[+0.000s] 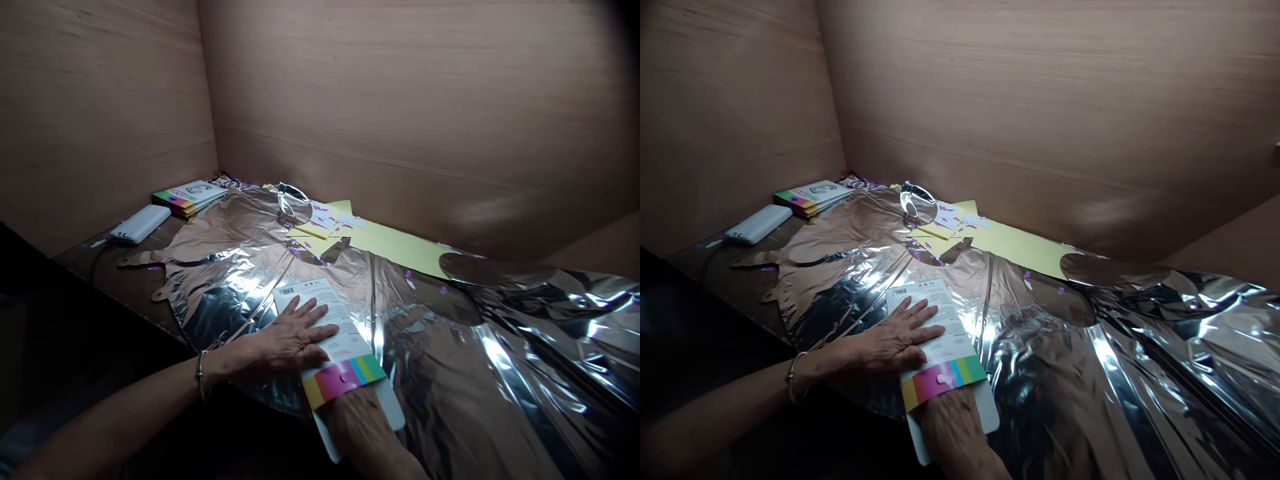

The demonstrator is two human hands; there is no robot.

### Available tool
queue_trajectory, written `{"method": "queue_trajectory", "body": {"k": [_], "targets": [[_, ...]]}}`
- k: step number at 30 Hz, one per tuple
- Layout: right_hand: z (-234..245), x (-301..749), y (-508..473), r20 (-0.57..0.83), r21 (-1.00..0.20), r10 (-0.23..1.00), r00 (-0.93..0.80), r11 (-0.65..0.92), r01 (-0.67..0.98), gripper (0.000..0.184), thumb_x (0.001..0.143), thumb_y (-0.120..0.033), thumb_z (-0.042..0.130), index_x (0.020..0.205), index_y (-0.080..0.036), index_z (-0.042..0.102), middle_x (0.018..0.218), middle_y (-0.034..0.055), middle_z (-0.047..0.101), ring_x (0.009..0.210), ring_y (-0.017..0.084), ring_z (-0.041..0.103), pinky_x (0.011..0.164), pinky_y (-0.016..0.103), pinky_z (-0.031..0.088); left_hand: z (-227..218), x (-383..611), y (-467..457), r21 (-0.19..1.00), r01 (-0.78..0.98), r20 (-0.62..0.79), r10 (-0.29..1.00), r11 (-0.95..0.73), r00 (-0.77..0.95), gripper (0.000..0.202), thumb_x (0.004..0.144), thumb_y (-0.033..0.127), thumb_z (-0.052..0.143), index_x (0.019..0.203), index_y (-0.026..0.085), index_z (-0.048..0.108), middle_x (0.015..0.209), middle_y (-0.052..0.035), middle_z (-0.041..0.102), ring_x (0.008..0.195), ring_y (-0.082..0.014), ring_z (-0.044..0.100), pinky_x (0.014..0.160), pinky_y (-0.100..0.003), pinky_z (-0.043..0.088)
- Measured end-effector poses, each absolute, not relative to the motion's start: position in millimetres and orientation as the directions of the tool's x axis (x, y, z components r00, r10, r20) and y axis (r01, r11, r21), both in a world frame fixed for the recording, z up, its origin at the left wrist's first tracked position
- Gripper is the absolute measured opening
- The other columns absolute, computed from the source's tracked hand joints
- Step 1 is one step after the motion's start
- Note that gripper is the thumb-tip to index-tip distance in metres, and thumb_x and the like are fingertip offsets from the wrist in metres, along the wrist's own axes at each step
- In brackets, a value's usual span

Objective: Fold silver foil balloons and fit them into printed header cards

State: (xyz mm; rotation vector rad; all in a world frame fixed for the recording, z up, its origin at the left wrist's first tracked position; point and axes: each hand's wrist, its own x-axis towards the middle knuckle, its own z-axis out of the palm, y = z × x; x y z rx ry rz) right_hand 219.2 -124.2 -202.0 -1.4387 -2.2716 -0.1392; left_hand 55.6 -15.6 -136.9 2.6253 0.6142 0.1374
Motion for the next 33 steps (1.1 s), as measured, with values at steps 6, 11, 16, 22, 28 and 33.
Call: {"method": "queue_trajectory", "body": {"k": [6, 11, 16, 22, 28, 33], "targets": [[-175, 229, -166, 0.528, -0.067, 0.704, -0.474, 0.591, 0.804, 0.033, 0.09, -0.018, 0.036, 0.119, -0.017, 0.052, 0.102, 0.009, 0.065, 0.095, 0.023, 0.061, 0.083, 0.034, 0.051, -135, 47, -12, 0.426, 0.351, -0.039, 0.371, -0.834, 0.928, 0.045, 0.092, 0.042, 0.031, 0.133, 0.024, 0.04, 0.145, -0.0133, 0.022, 0.134, -0.0303, 0.01, 0.106, -0.053, 0.006], [-143, 247, -167, 0.604, -0.123, 0.691, -0.397, 0.574, 0.81, 0.04, 0.086, -0.011, 0.044, 0.125, -0.016, 0.048, 0.113, 0.0092, 0.06, 0.109, 0.023, 0.053, 0.09, 0.034, 0.047, -141, 40, 4, 0.331, 0.255, -0.001, 0.271, -0.908, 0.963, 0.047, 0.09, 0.046, 0.035, 0.133, 0.027, 0.038, 0.145, -0.0119, 0.023, 0.134, -0.0296, 0.011, 0.105, -0.054, 0.007], [-156, 244, -143, 0.519, 0.031, 0.691, -0.503, 0.573, 0.819, 0.032, 0.09, -0.012, 0.034, 0.113, -0.013, 0.057, 0.118, 0.0115, 0.056, 0.114, 0.026, 0.048, 0.086, 0.043, 0.048, -137, 35, -11, 0.147, 0.216, 0.171, 0.24, -0.965, 0.956, 0.042, 0.089, 0.04, 0.042, 0.123, 0.017, 0.049, 0.137, -0.019, 0.035, 0.13, -0.0345, 0.025, 0.102, -0.057, 0.016], [-169, 239, -142, 0.516, 0.018, 0.697, -0.497, 0.572, 0.82, 0.031, 0.092, -0.016, 0.035, 0.114, -0.011, 0.056, 0.118, 0.0115, 0.056, 0.112, 0.026, 0.048, 0.088, 0.045, 0.045, -140, 17, -75, 0.101, 0.263, 0.336, 0.281, -0.96, 0.899, 0.069, 0.081, 0.061, 0.042, 0.114, 0.002, 0.052, 0.116, -0.0191, 0.056, 0.115, -0.0327, 0.045, 0.102, -0.05, 0.029], [-158, 233, -148, 0.461, -0.008, 0.718, -0.522, 0.591, 0.807, 0.031, 0.091, -0.032, 0.042, 0.113, -0.017, 0.058, 0.111, 0.0062, 0.061, 0.103, 0.024, 0.052, 0.094, 0.042, 0.036, -154, 8, -109, 0.079, 0.354, 0.279, 0.362, -0.932, 0.889, 0.082, 0.075, 0.066, 0.044, 0.12, -0.003, 0.045, 0.118, -0.0187, 0.054, 0.118, -0.0317, 0.041, 0.102, -0.046, 0.032], [-148, 235, -151, 0.394, 0.073, 0.652, -0.648, 0.68, 0.73, 0.056, 0.083, -0.055, 0.046, 0.115, -0.01, 0.056, 0.109, 0.0134, 0.06, 0.1, 0.028, 0.051, 0.099, 0.051, 0.026, -158, 7, -119, 0.125, 0.417, 0.385, 0.431, -0.9, 0.816, 0.07, 0.083, 0.058, 0.04, 0.118, -0.002, 0.047, 0.114, -0.0173, 0.055, 0.118, -0.0285, 0.04, 0.103, -0.045, 0.031]]}}
